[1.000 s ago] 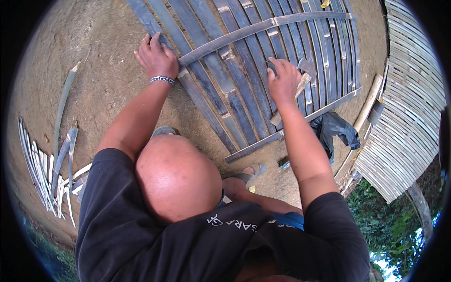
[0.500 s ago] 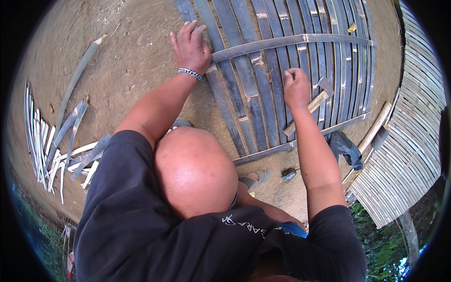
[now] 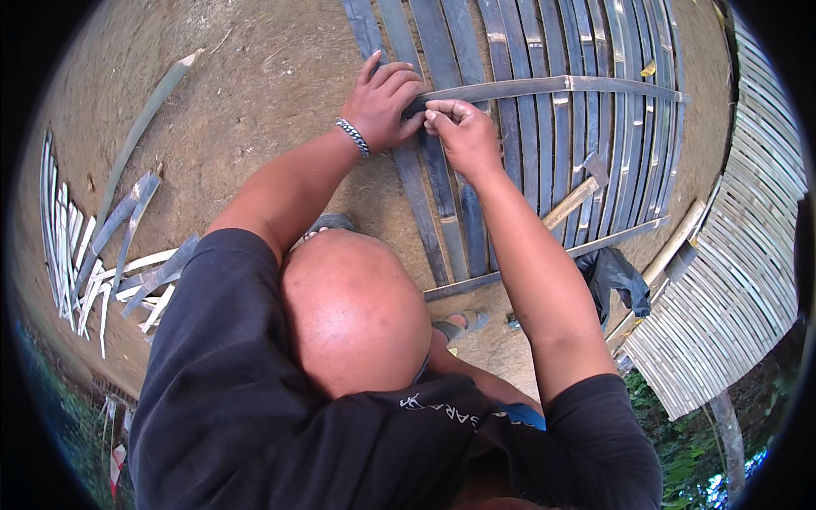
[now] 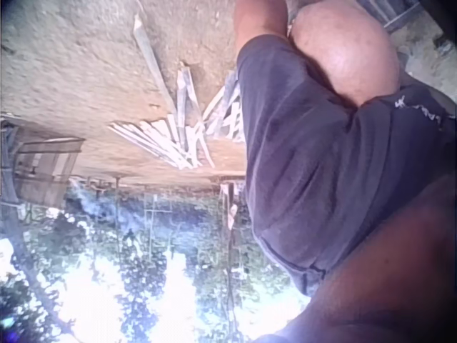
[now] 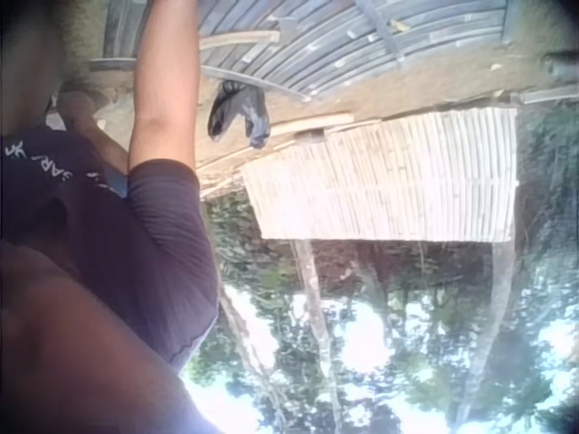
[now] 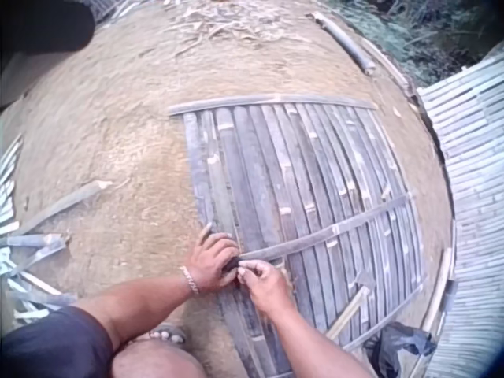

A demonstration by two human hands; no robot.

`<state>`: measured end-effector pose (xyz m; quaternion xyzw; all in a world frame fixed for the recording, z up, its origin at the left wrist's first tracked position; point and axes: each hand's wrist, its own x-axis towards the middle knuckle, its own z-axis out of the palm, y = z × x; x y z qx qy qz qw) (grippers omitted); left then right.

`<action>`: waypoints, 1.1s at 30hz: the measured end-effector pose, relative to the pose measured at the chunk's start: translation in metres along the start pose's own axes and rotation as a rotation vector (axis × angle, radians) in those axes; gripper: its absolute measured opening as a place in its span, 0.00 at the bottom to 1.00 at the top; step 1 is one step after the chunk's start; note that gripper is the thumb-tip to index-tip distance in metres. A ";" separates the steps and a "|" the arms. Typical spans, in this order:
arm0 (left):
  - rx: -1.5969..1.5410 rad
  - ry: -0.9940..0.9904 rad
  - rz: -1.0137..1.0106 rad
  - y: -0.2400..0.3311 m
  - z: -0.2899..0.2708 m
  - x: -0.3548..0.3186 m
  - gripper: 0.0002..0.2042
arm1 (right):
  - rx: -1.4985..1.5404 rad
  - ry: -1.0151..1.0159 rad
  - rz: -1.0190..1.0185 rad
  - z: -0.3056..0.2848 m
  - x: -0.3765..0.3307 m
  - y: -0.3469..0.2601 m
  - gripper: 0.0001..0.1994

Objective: The person constructs a flat bamboo lattice by hammering small nails into thin bamboo strips laid across larger horizontal supports and tying them together.

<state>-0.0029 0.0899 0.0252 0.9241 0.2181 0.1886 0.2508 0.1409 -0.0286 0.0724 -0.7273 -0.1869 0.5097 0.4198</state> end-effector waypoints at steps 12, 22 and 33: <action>-0.038 0.016 -0.057 -0.002 0.000 -0.001 0.19 | -0.291 0.123 -0.149 0.005 0.015 0.004 0.10; -0.026 -0.024 -0.074 -0.001 -0.003 -0.001 0.18 | -0.291 0.193 -0.124 0.011 0.016 0.006 0.09; -0.015 -0.029 -0.079 0.000 -0.001 -0.001 0.17 | -0.511 0.180 -0.494 0.009 0.012 0.000 0.06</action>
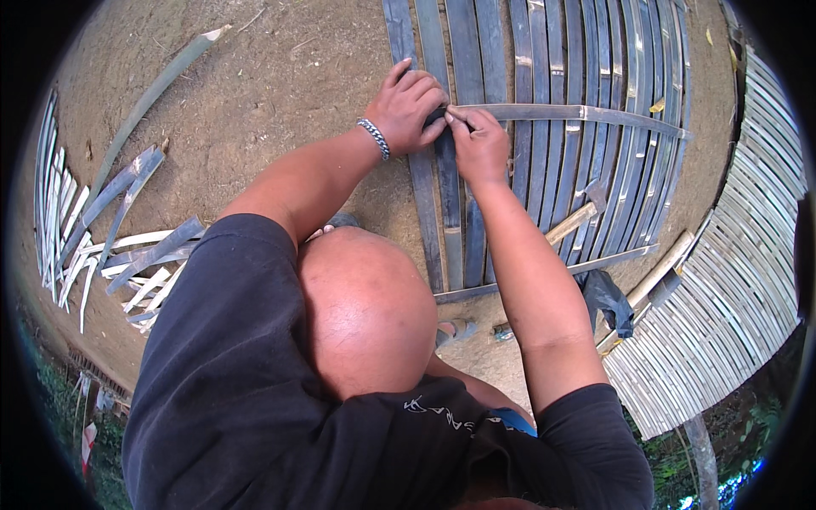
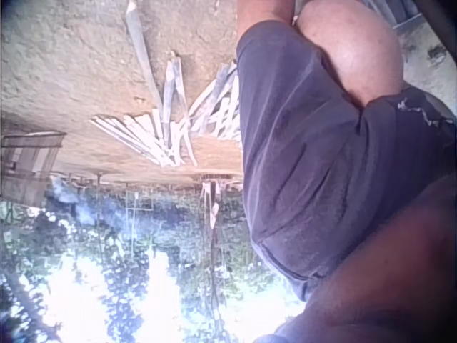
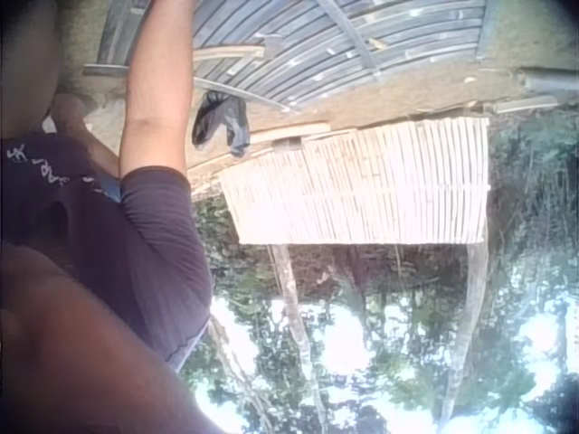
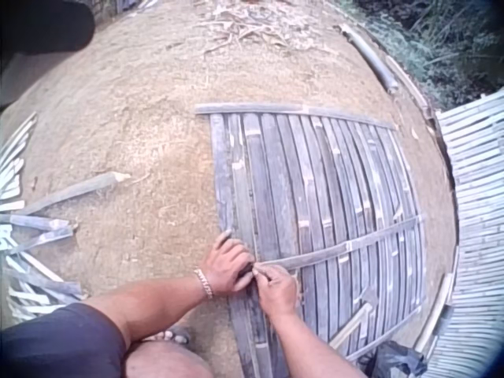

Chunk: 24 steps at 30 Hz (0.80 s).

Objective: The person constructs a flat bamboo lattice by hammering small nails into thin bamboo strips laid across larger horizontal supports and tying them together.

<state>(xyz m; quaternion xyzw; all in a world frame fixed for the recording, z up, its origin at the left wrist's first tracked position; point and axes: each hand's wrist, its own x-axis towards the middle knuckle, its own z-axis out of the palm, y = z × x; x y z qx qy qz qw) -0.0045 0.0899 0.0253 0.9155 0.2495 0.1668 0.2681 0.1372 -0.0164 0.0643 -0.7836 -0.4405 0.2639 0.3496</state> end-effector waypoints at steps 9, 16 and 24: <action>-0.008 0.017 0.020 -0.002 0.002 -0.001 0.16 | -0.238 -0.056 -0.116 -0.010 0.001 -0.008 0.06; -0.015 0.044 0.024 -0.001 0.002 0.000 0.15 | -0.363 -0.066 -0.242 -0.011 -0.001 -0.002 0.10; -0.060 0.071 -0.005 0.001 0.000 0.000 0.13 | -0.470 -0.041 -0.290 -0.006 -0.014 -0.005 0.20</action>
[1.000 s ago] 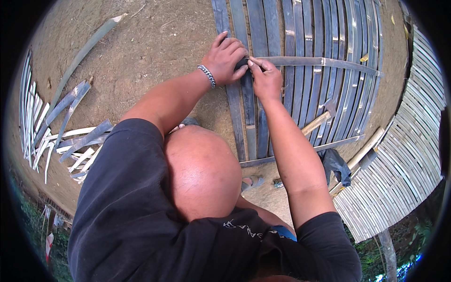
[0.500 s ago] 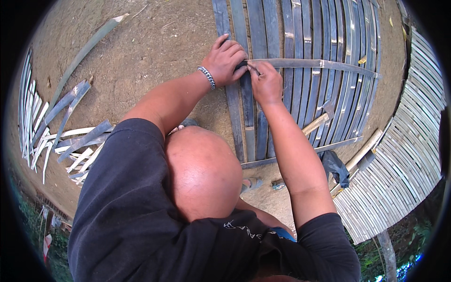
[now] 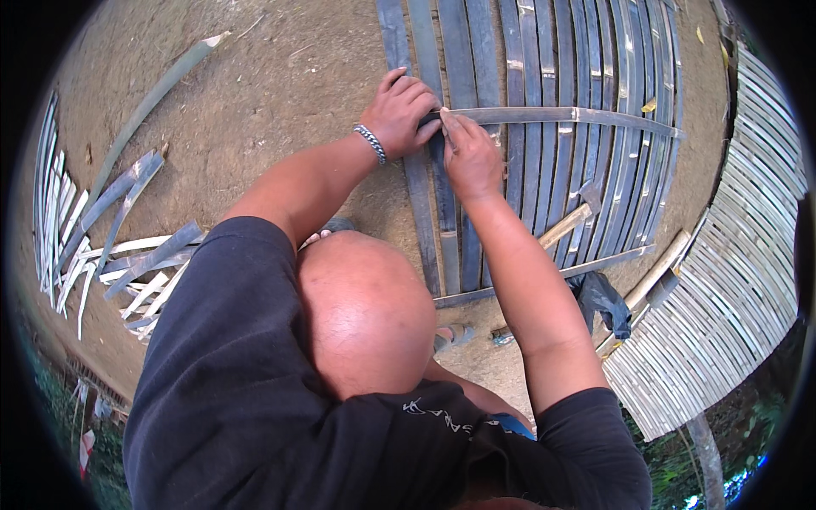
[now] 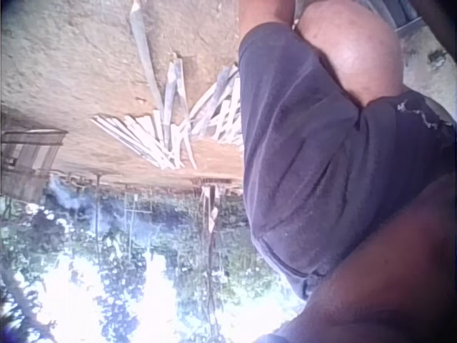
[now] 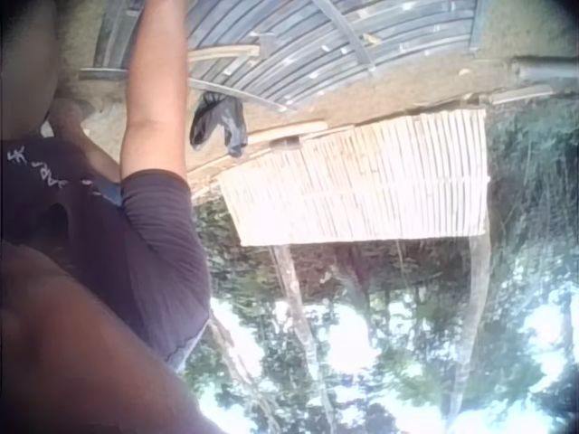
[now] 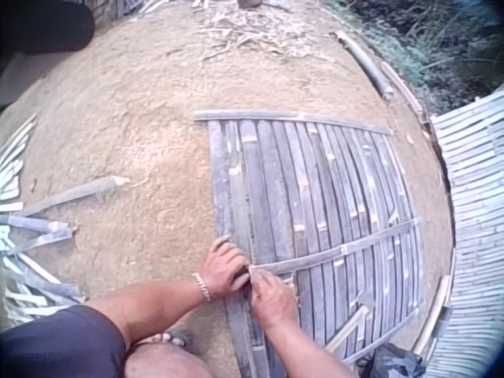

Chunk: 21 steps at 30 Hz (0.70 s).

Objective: The person constructs a flat bamboo lattice by hammering small nails into thin bamboo strips laid across larger horizontal supports and tying them together.

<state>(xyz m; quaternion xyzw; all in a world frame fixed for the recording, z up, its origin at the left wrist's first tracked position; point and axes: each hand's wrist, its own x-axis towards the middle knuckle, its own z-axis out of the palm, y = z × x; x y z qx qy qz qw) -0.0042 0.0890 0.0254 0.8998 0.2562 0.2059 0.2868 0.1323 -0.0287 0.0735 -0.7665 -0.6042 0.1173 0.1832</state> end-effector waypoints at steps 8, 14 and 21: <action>-0.056 0.025 0.034 -0.003 0.000 0.001 0.06 | 0.077 -0.050 0.029 0.001 -0.008 0.000 0.26; -0.057 0.005 0.079 -0.004 0.001 0.002 0.03 | 0.229 -0.040 0.141 -0.002 -0.020 0.000 0.28; -0.059 -0.023 0.055 -0.003 -0.003 0.003 0.03 | -0.156 0.323 0.681 -0.047 -0.123 0.060 0.34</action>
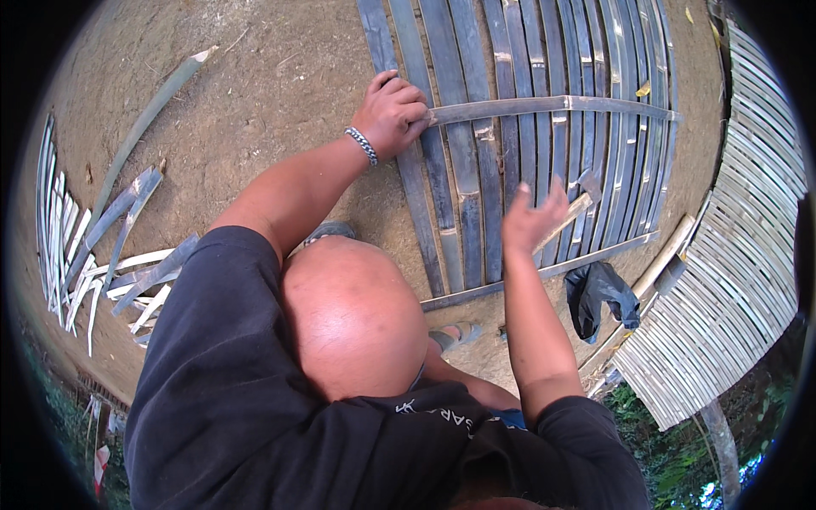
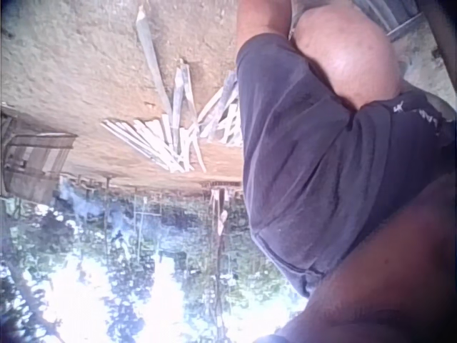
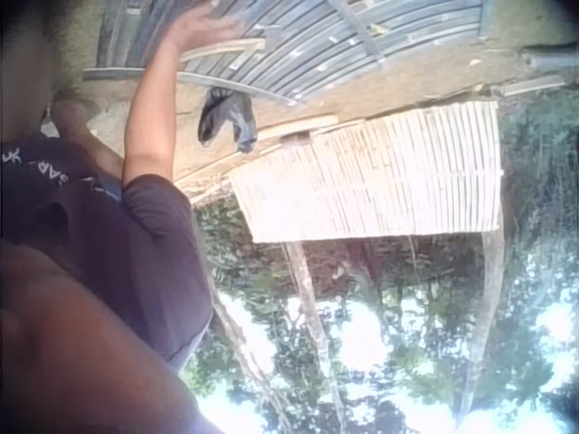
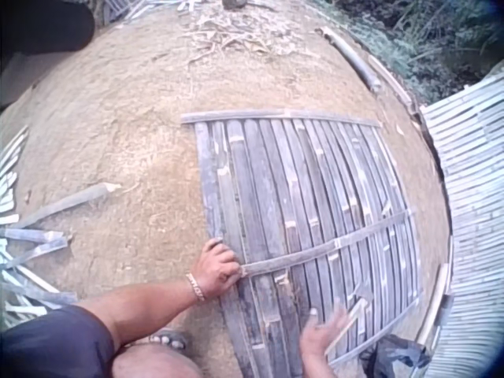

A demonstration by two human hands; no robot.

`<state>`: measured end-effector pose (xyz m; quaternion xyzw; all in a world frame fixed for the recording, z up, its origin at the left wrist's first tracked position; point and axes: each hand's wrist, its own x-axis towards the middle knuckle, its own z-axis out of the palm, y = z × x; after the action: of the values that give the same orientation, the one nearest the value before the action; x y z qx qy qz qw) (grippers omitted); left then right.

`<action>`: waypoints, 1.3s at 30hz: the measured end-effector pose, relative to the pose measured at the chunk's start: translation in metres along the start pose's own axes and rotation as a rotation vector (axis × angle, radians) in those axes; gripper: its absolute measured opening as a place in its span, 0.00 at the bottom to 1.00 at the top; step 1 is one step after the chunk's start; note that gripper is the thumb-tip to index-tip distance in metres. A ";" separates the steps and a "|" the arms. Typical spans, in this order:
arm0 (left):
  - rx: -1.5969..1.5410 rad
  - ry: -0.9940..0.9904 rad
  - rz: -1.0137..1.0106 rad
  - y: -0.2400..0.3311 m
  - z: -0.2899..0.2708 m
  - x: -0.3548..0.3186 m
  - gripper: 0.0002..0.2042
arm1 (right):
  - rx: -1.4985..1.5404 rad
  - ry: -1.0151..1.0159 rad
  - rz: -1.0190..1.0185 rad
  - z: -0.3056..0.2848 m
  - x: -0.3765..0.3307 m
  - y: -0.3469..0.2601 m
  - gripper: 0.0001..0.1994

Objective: The person constructs a flat bamboo lattice by hammering small nails into thin bamboo strips laid across larger horizontal supports and tying them together.

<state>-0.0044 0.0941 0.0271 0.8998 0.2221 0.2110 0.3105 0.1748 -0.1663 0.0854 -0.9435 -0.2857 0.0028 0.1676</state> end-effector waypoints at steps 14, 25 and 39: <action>0.000 0.035 -0.006 -0.001 0.005 0.000 0.04 | -0.023 -0.127 0.273 -0.026 -0.035 0.103 0.29; -0.013 0.014 0.013 0.000 0.003 0.002 0.04 | 0.372 -0.479 -0.353 -0.026 -0.051 -0.063 0.24; 0.031 0.034 0.024 -0.005 0.006 0.000 0.04 | 0.351 -0.558 -0.334 -0.016 -0.043 -0.062 0.26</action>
<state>-0.0023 0.0945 0.0194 0.9034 0.2197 0.2266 0.2903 0.1068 -0.1461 0.1168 -0.8036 -0.4659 0.2815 0.2406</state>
